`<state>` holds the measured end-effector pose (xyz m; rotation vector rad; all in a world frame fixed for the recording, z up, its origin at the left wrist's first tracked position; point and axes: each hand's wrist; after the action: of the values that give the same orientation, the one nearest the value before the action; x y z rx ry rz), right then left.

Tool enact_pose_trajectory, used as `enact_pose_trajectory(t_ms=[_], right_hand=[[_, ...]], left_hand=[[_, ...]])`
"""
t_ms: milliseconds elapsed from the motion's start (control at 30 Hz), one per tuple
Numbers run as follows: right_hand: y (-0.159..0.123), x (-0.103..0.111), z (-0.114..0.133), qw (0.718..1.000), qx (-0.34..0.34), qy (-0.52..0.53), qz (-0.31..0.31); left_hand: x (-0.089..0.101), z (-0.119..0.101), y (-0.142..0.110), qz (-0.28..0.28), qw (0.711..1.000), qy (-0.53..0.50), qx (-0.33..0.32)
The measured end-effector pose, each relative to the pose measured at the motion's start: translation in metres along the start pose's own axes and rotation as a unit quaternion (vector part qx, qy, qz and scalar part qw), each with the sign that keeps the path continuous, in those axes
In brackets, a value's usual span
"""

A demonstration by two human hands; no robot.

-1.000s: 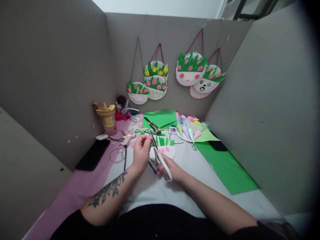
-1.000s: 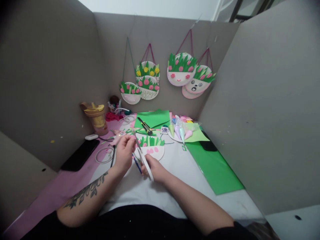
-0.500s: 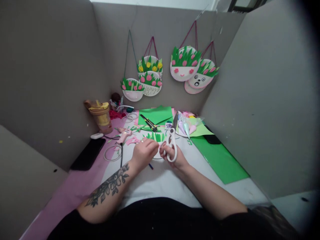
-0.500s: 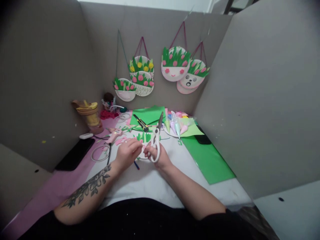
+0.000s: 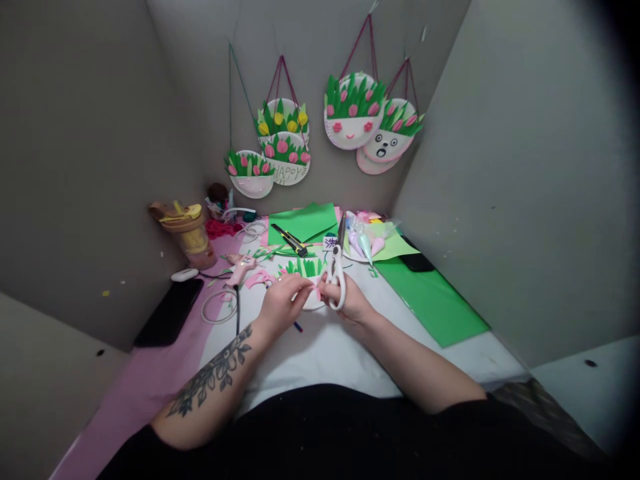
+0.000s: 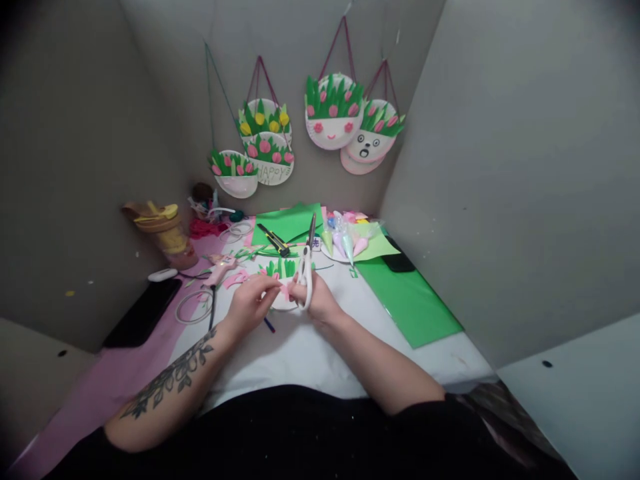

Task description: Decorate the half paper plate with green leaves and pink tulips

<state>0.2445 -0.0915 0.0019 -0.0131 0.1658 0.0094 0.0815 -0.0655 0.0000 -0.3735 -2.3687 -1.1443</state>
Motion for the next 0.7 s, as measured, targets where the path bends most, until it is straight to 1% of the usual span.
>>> enact_pose_trajectory(t_ms=[67, 133, 200, 267, 367, 400, 433, 467, 500, 567, 633, 700], right_hand=[[0.001, 0.003, -0.001, 0.996, 0.055, -0.058, -0.04], [0.002, 0.006, -0.004, 0.99, 0.098, -0.09, -0.05], [0.003, 0.007, -0.008, 0.987, 0.119, -0.102, -0.034], [0.003, 0.007, -0.011, 0.987, 0.121, -0.107, -0.019], [0.002, 0.006, -0.012, 0.987, 0.118, -0.108, -0.024], [0.002, 0.007, -0.011, 0.987, 0.115, -0.106, -0.025], [0.001, 0.007, -0.01, 0.988, 0.108, -0.105, -0.022], [0.0, 0.008, -0.01, 0.99, 0.098, -0.105, -0.007], [-0.001, 0.008, -0.01, 0.99, 0.086, -0.107, 0.02], [-0.004, 0.007, -0.012, 0.986, 0.057, -0.118, 0.103], [-0.007, 0.003, -0.018, 0.974, 0.035, -0.129, 0.181], [-0.009, -0.002, -0.026, 0.966, 0.025, -0.136, 0.219]], left_hand=[[-0.002, -0.001, 0.003, 0.031, 0.991, -0.089, 0.097], [-0.003, -0.003, 0.005, 0.088, 0.97, -0.155, 0.165], [-0.003, -0.005, 0.006, 0.118, 0.954, -0.186, 0.204], [-0.003, -0.005, 0.006, 0.128, 0.944, -0.196, 0.233], [-0.004, -0.005, 0.006, 0.138, 0.936, -0.206, 0.251], [-0.004, -0.005, 0.007, 0.124, 0.936, -0.214, 0.25], [-0.003, -0.006, 0.007, 0.095, 0.937, -0.225, 0.248], [-0.003, -0.006, 0.008, 0.052, 0.938, -0.24, 0.246], [-0.001, -0.006, 0.01, 0.003, 0.935, -0.257, 0.244], [0.002, -0.006, 0.012, -0.088, 0.926, -0.28, 0.238], [0.005, -0.006, 0.013, -0.148, 0.92, -0.284, 0.227], [0.007, -0.006, 0.013, -0.187, 0.918, -0.274, 0.219]])
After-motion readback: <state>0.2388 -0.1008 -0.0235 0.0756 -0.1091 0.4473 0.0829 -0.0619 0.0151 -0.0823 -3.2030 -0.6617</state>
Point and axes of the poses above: each hand's wrist, its own y-axis towards the middle knuckle, its own x-axis out of the back of the hand, z = x × y, and after that the axes turned 4 degrees about -x, right-handed
